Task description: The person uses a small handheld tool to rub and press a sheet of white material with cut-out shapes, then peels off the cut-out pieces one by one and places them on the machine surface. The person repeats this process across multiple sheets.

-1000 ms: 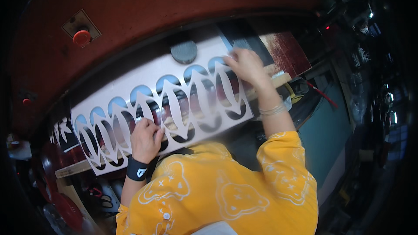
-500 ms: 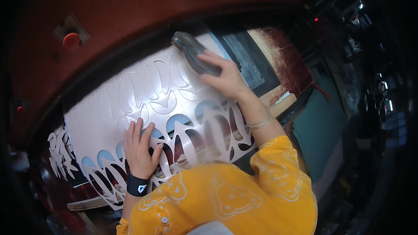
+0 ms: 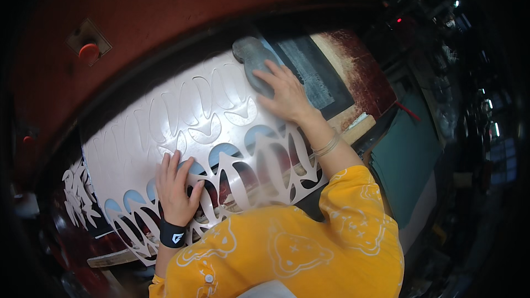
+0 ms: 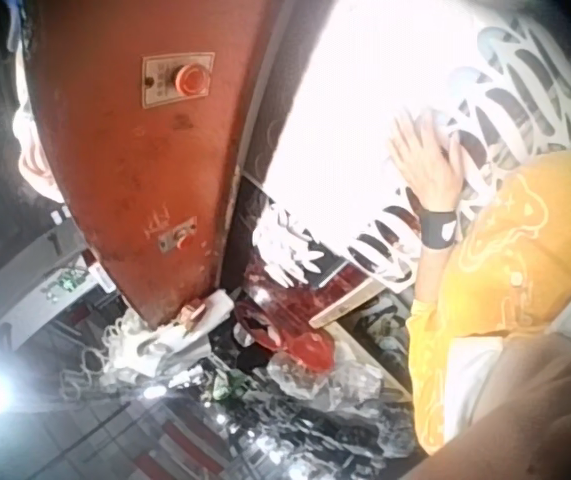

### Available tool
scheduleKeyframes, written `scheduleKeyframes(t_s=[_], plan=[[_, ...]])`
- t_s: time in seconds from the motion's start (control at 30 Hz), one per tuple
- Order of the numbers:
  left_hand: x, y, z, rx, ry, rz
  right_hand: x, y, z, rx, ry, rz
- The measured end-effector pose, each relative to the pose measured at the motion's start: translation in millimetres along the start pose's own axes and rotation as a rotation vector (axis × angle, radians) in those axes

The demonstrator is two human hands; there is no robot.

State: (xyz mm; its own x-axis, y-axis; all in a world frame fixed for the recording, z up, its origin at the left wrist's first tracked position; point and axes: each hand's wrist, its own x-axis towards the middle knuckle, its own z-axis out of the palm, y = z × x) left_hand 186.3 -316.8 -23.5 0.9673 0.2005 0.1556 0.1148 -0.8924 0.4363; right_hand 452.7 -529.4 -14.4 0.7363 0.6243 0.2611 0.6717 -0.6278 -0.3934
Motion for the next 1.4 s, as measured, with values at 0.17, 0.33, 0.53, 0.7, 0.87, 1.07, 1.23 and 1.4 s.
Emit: scheduleKeyframes(t_s=[0.17, 0.33, 0.53, 0.7, 0.87, 1.07, 1.23, 1.4], plan=[[-37.8, -7.7, -9.4, -0.403, 0.279, -0.076, 4.4, 16.6, -13.5, 0.746, 0.036, 0.27], [-89.2, 1.2, -8.3, -0.738, 0.272, -0.221, 0.2, 22.8, -14.0, 0.788, 0.458, 0.28], [-99.3, 18.6, 23.3, -0.269, 0.215, -0.114, 29.3, -9.7, -49.2, 0.303, 0.987, -0.055], [-98.3, 15.7, 25.9, -0.072, 0.271, 0.05, 60.7, -50.3, -62.2, 0.135, 1.044, -0.15], [-105.2, 15.2, 35.3, 0.076, 0.268, -0.041, -2.7, -12.6, -51.7, 0.274, 0.959, -0.19], [-117.0, 19.8, 44.5, -0.013, 0.349, -0.106, -128.0, 58.1, -39.8, 0.201, 0.251, 0.285], [-118.8, 26.2, 44.1, -0.01, 0.352, -0.102, -184.2, 62.3, -39.2, 0.012, -0.119, 0.214], [-119.4, 31.2, 43.9, 0.045, 0.329, -0.142, -198.5, 48.8, -45.3, 0.0, -0.11, 0.23]])
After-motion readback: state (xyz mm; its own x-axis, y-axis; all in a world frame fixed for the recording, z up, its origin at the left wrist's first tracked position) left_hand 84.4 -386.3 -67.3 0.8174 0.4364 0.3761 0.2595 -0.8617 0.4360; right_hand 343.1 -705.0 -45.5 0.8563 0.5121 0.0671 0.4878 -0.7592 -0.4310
